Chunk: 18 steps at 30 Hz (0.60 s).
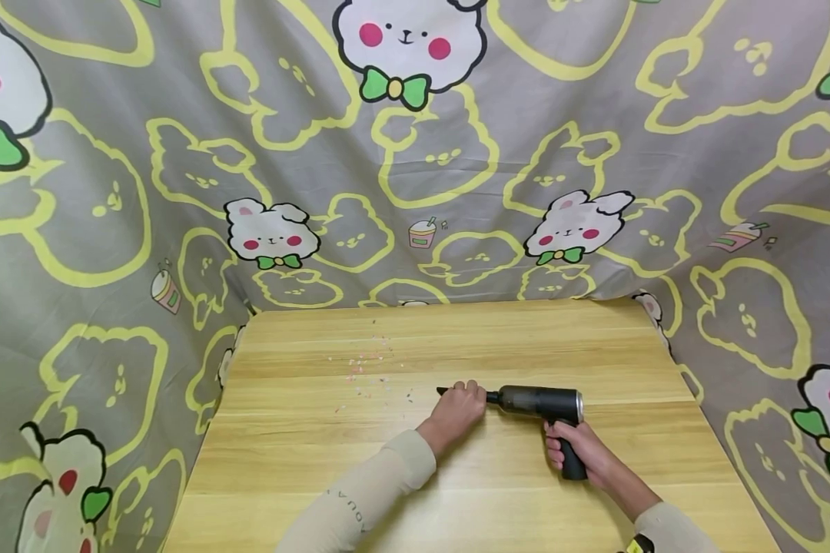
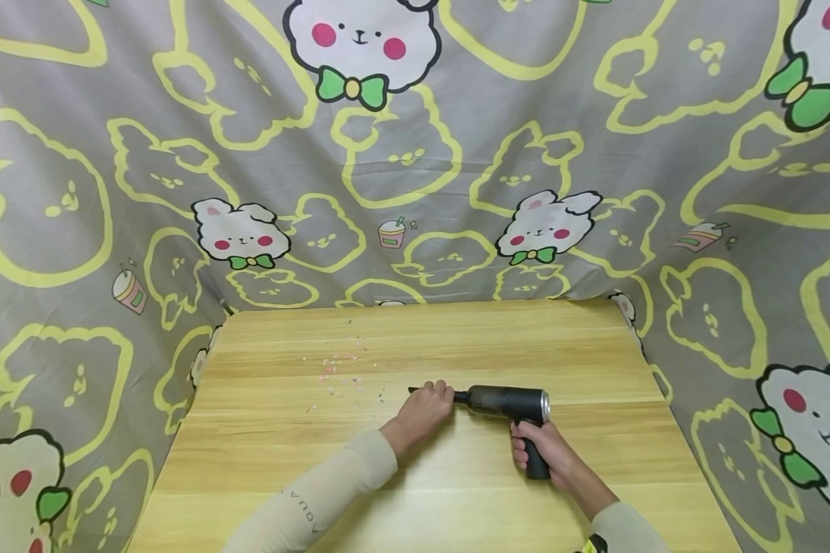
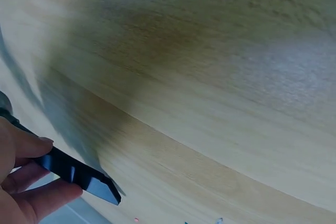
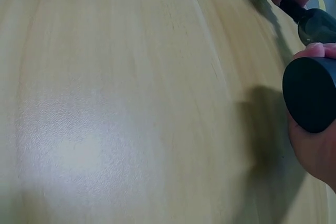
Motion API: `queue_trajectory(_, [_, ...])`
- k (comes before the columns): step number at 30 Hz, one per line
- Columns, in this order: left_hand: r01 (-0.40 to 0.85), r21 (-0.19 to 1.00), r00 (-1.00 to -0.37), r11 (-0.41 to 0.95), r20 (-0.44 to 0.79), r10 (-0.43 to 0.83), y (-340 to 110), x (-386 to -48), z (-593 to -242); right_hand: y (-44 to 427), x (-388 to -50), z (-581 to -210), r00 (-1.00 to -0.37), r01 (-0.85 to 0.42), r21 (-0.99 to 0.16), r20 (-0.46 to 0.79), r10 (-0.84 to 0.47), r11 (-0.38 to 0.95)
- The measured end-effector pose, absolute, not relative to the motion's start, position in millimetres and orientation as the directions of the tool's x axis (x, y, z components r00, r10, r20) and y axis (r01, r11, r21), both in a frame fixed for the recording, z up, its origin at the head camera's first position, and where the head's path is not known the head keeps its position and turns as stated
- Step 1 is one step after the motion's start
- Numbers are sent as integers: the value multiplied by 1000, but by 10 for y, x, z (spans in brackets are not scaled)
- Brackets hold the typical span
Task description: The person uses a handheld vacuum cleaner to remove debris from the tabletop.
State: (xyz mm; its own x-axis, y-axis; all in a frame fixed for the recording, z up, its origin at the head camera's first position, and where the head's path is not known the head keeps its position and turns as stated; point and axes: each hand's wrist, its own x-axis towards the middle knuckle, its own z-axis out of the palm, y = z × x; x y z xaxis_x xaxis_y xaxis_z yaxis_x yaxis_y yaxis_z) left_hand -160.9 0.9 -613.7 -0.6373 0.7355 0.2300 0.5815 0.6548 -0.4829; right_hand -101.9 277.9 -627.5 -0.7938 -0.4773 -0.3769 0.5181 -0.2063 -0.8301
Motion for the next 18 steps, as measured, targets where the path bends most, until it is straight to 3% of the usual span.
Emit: queue_trajectory(18, [573,-460,-687,679,183,703,-173,-1630,-6071,2571,-1102,-6266,-805,500,-843,-369,-465,-199])
